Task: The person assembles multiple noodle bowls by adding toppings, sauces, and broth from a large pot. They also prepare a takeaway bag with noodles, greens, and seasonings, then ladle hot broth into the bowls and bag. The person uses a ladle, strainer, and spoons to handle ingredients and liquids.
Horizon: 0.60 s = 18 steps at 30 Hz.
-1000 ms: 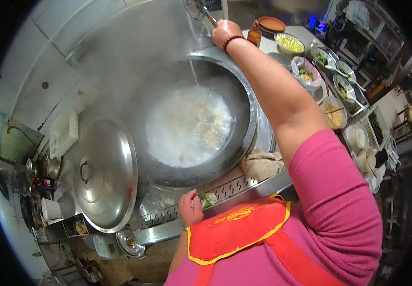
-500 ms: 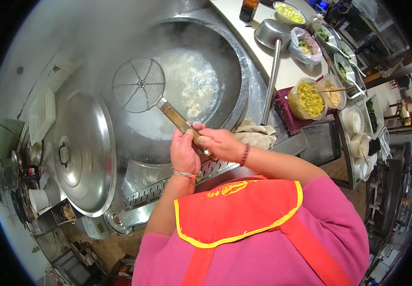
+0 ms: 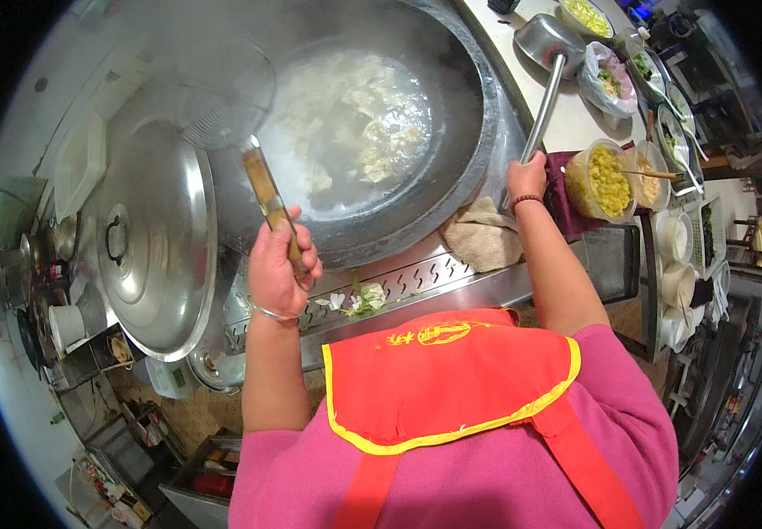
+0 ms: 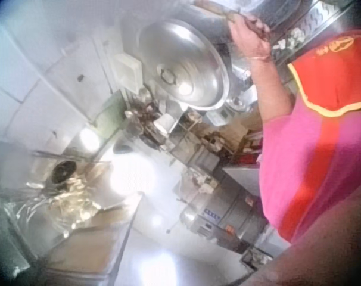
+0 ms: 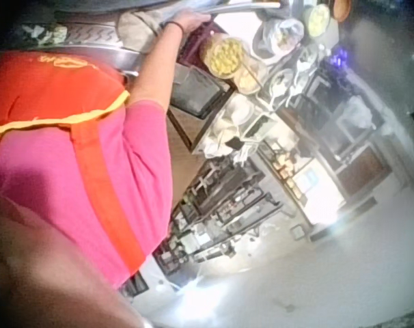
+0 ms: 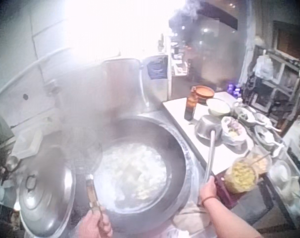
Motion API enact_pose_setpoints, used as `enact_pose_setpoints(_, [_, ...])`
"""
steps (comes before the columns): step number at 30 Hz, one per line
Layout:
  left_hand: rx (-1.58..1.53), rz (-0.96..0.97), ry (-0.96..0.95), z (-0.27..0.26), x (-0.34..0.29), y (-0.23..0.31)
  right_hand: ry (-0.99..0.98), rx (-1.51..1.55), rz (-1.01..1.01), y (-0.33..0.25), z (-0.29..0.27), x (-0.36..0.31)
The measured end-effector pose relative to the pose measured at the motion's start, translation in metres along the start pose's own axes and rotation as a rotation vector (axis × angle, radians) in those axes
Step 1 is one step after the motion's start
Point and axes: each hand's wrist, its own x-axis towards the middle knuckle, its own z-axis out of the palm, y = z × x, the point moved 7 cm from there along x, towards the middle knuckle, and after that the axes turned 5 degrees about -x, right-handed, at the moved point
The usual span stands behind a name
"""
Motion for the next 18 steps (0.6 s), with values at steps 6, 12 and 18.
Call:
enact_pose_setpoints(6, [-0.129,-0.172,0.058,-0.035,0.003,-0.019,0.011,0.358,-0.007,-0.003,-0.031,-0.02])
enact_pose_setpoints(12, [-0.185,-0.339,-0.017,-0.043,0.021,-0.035,-0.741,0.942,0.002,-0.027,-0.074,-0.094])
enact_pose_setpoints(18, [-0.253,-0.523,-0.038,-0.024,0.069,-0.082,-0.893,0.418,-0.199,-0.06,-0.072,-0.128])
